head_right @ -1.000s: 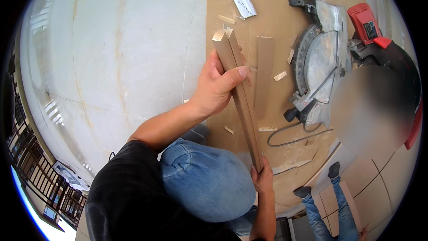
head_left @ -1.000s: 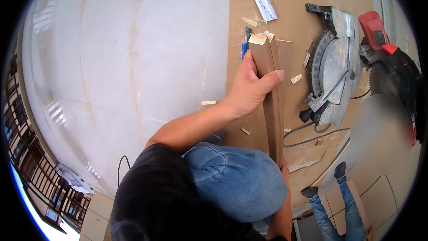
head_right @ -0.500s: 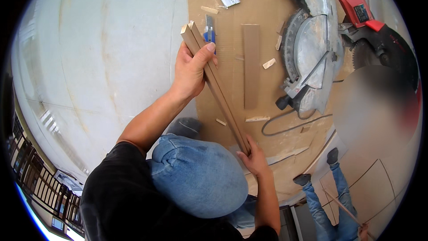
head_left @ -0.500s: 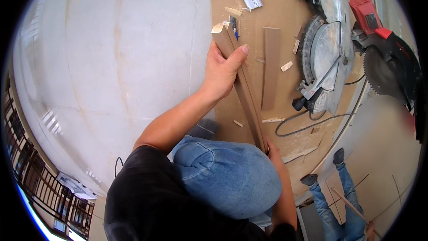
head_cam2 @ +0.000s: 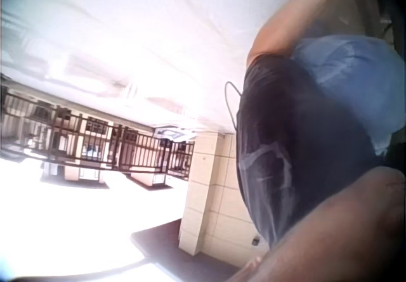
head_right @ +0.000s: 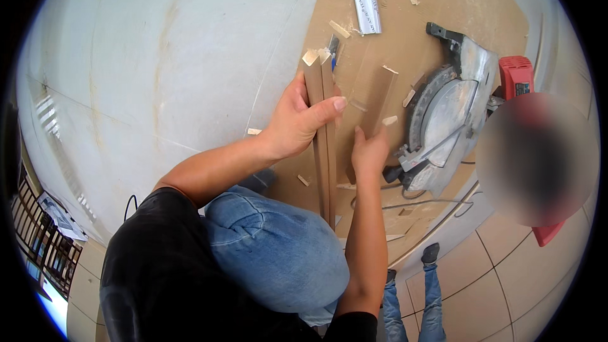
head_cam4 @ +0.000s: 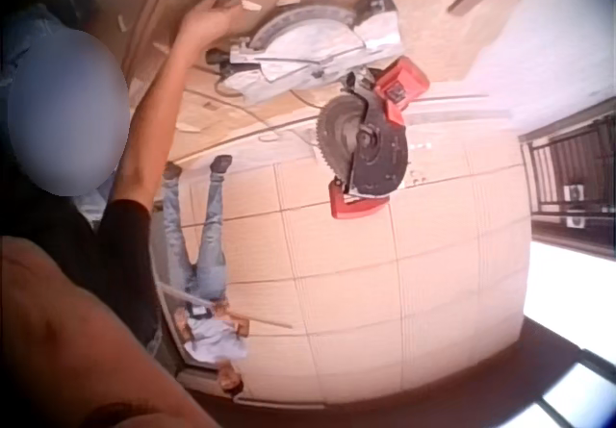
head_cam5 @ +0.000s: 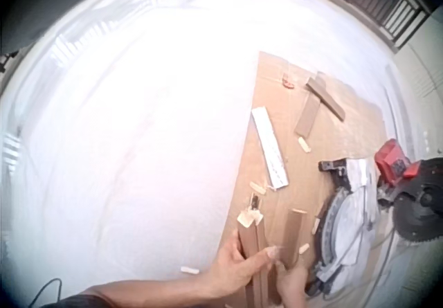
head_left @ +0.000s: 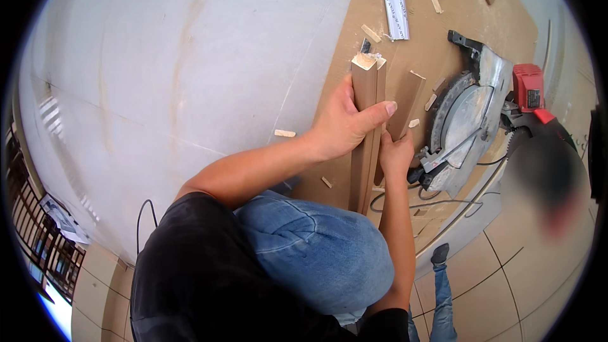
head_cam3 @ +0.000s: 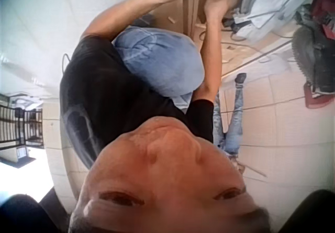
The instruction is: The person installs wood molding around a door frame using a nail gun and hammer, then walks to a balcony and uses a miter saw to cut a new piece of molding to size.
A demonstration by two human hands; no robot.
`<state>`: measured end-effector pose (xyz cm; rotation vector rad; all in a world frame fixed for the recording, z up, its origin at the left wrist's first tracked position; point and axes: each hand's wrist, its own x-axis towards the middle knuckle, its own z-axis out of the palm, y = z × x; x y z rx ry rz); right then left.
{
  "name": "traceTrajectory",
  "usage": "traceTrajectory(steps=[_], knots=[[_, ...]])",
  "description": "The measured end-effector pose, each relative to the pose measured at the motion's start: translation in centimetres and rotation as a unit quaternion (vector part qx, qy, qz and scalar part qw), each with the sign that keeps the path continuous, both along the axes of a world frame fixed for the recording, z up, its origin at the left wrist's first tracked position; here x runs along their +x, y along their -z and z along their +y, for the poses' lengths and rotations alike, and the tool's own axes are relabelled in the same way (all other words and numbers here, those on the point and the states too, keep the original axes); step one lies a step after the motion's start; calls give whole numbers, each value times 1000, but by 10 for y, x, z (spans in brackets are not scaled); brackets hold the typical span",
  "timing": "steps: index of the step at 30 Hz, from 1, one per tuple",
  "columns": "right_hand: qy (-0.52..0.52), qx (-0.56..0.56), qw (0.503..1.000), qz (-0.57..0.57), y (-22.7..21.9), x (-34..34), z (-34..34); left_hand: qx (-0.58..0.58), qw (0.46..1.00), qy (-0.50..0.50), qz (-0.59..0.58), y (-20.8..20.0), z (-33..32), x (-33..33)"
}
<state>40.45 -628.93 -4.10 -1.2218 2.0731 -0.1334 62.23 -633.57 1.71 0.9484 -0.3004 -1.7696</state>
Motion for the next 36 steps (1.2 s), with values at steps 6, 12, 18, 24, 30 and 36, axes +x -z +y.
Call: traceTrajectory(steps=[6, 12, 18, 24, 30, 36], knots=[[-259, -175, 950, 3, -135, 48, -106, 2, 999, 23, 31, 0, 5, 2], [-574, -144, 806, 4, -186, 83, -199, -15, 999, 13, 38, -4, 3, -1], [-596, -145, 788, -50, -173, 75, -203, -34, 998, 42, 23, -10, 0, 0], [-625, -137, 768, -34, -185, 88, -199, -28, 999, 26, 20, -10, 6, 1], [-639, -178, 748, -32, -181, 86, -195, -38, 999, 37, 7, -12, 9, 5], [-455, -202, 867, -24, -133, 46, -157, -12, 999, 34, 22, 3, -18, 16]])
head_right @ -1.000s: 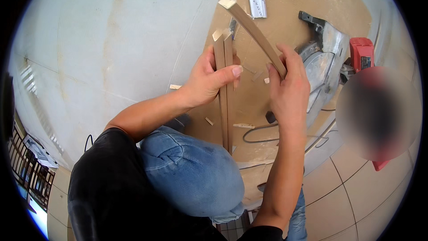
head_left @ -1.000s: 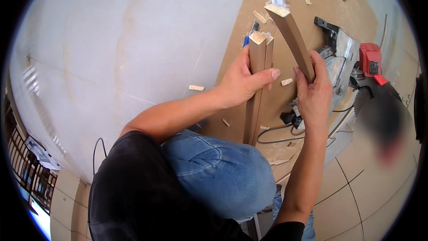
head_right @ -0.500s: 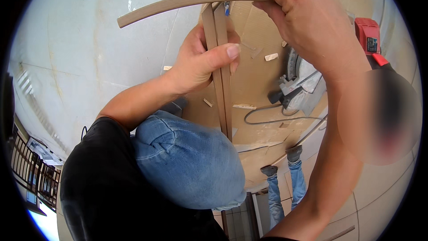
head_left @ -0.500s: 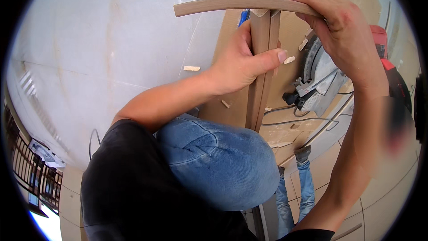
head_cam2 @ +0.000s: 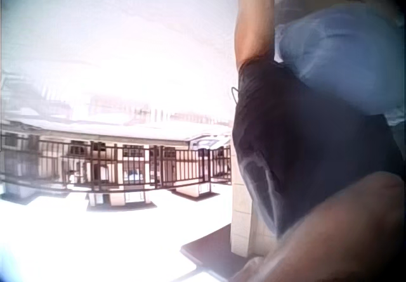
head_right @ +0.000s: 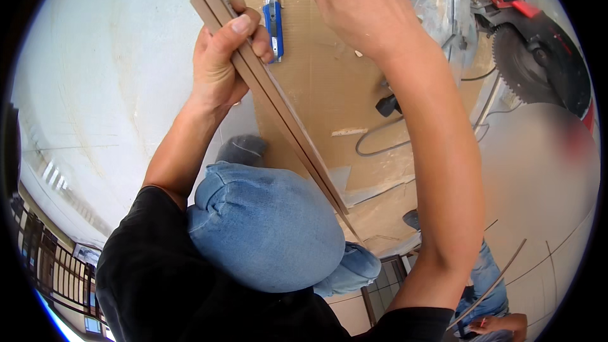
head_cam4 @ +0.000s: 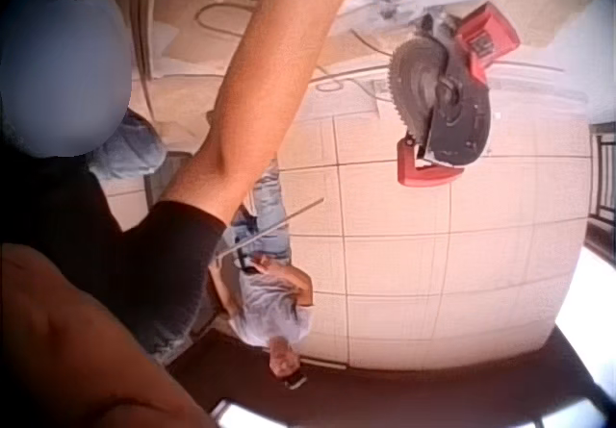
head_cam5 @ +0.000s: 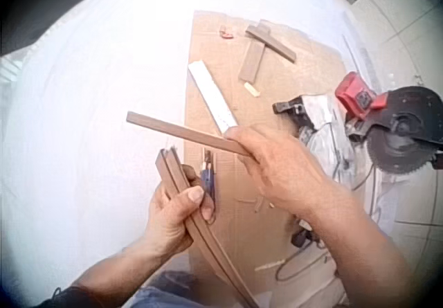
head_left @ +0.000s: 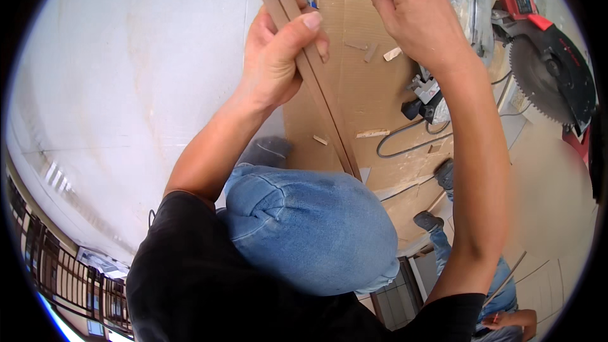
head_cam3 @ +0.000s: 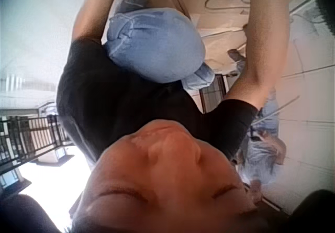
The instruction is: The person installs wood molding around a door frame using a nail gun and hammer, then walks to a balcony and uses a miter saw to cut a new piece of molding to size.
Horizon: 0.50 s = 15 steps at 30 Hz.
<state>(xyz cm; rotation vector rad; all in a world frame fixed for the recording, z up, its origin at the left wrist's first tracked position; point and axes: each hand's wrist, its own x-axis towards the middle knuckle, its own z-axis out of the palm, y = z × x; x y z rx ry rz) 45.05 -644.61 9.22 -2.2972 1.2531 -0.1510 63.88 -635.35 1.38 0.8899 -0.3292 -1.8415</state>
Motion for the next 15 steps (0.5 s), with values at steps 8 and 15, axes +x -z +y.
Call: traceTrajectory(steps=[8, 15], knots=[[416, 74, 902, -93, 23, -106, 213, -3, 993, 23, 118, 58, -31, 22], [724, 304, 601, -152, 5, -161, 479, 14, 998, 61, -4, 84, -76, 10]])
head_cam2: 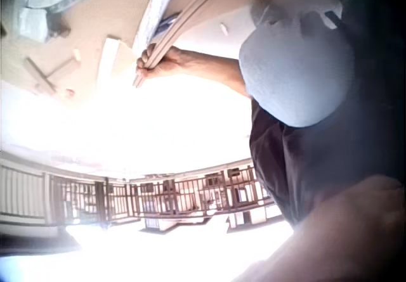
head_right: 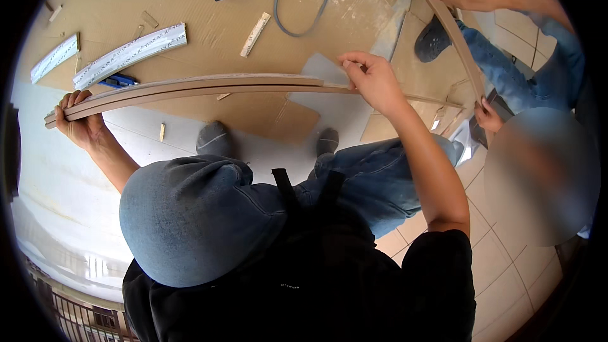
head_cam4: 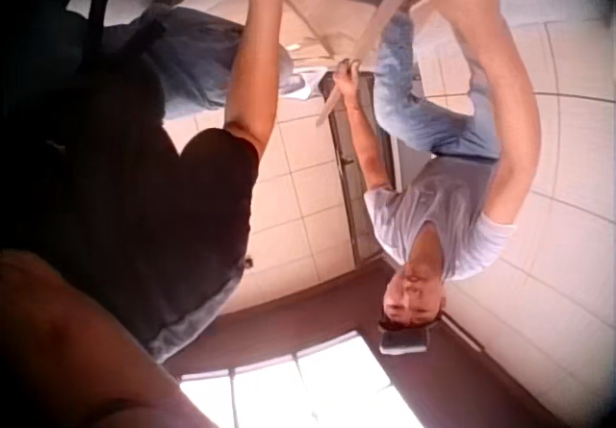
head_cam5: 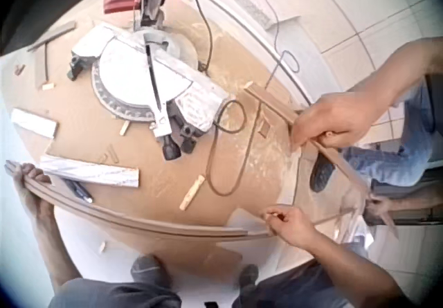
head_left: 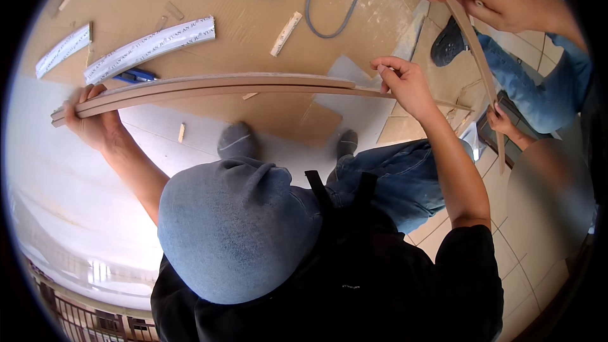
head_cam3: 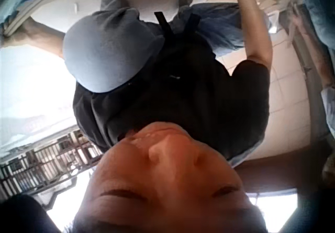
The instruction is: The person installs wood molding around a door frame using a nail gun and hammer, then walks to a balcony and uses a miter saw to cut a new piece of molding to size.
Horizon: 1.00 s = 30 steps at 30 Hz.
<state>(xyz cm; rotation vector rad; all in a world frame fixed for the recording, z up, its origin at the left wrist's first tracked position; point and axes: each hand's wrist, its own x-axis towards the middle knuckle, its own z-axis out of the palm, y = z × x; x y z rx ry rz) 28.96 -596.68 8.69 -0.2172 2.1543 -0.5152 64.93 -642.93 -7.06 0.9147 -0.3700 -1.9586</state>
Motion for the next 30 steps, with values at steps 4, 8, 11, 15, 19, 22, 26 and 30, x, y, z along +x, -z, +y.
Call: traceTrajectory(steps=[4, 8, 11, 15, 19, 22, 26, 30], knots=[[38, 48, 996, -66, 36, 23, 51, -27, 997, 72, 5, 46, -23, 19], [60, -6, 992, -109, 65, 32, 53, -34, 996, 66, -50, 60, -29, 10], [67, -10, 990, -123, 81, 27, 59, -35, 993, 40, -107, 66, -22, 4], [71, -44, 988, -134, 87, 24, 53, -29, 996, 82, -18, 84, -36, 24], [114, -30, 982, -145, 86, 24, 47, -18, 997, 65, -49, 82, -35, 17], [127, -29, 981, -143, 89, 24, 46, -12, 996, 82, -20, 79, -32, 11], [120, -49, 980, -151, 98, 19, 50, -4, 995, 95, 34, 85, -37, 17], [102, -81, 982, -140, 102, 22, 56, -44, 996, 73, -6, 76, -20, 2]])
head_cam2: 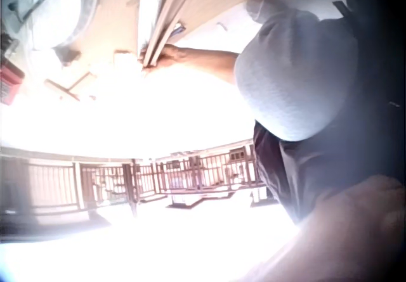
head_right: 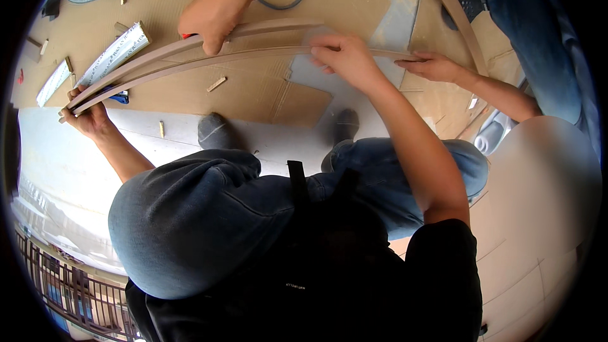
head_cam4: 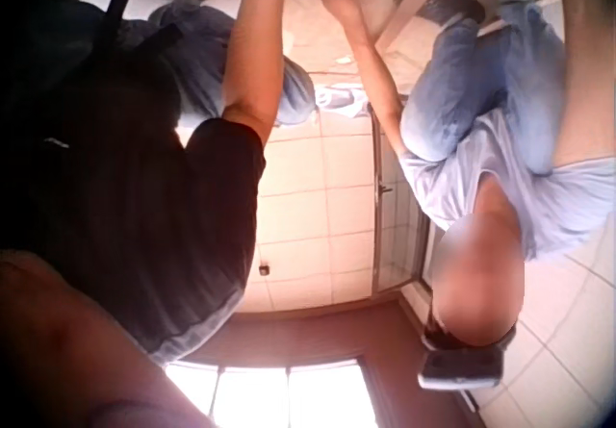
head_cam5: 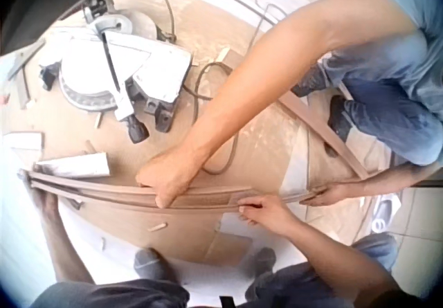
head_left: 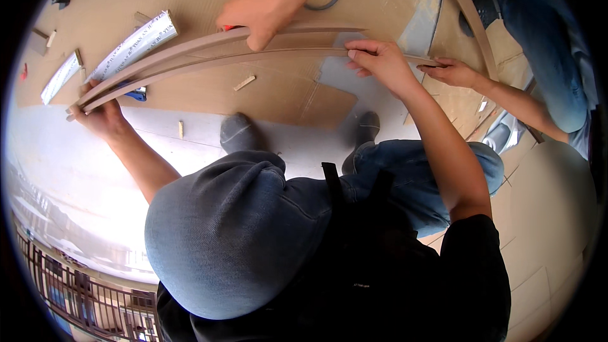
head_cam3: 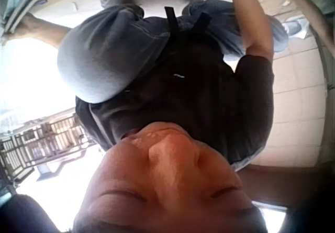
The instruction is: The person installs wood molding around a door frame using a nail gun and hammer, then walks to a balcony and uses a miter saw to cut a new piece of molding to size.
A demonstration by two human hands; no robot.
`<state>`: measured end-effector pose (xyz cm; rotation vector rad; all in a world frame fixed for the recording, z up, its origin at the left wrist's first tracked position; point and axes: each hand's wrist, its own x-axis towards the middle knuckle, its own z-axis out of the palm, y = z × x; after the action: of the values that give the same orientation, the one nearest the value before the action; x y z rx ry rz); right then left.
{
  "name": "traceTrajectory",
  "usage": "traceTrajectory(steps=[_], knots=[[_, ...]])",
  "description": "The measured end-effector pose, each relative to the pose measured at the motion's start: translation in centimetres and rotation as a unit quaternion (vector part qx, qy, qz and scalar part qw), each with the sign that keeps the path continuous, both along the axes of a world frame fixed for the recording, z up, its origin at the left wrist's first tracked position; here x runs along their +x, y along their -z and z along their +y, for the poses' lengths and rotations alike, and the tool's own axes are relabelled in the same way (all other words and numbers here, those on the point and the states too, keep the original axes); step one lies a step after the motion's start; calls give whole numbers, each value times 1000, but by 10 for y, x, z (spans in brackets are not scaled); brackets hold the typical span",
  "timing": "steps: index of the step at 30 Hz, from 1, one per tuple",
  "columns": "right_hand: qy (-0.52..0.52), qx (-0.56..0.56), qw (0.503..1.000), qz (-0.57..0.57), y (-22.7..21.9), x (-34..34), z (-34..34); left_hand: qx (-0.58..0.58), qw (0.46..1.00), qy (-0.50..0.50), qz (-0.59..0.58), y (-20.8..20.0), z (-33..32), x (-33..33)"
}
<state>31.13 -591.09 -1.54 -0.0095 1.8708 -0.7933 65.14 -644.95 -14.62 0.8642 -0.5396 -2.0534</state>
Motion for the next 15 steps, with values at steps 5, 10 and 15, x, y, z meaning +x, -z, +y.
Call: traceTrajectory(steps=[5, 10, 15], knots=[[60, 20, 998, -24, -7, 2, 3, -22, 999, -47, 16, 1, 4, -14], [89, 18, 996, -15, 2, -2, 19, -40, 998, -19, -38, -19, 42, -64], [87, 11, 996, 9, 5, -3, 39, -12, 996, 61, -68, -42, 87, -94]])
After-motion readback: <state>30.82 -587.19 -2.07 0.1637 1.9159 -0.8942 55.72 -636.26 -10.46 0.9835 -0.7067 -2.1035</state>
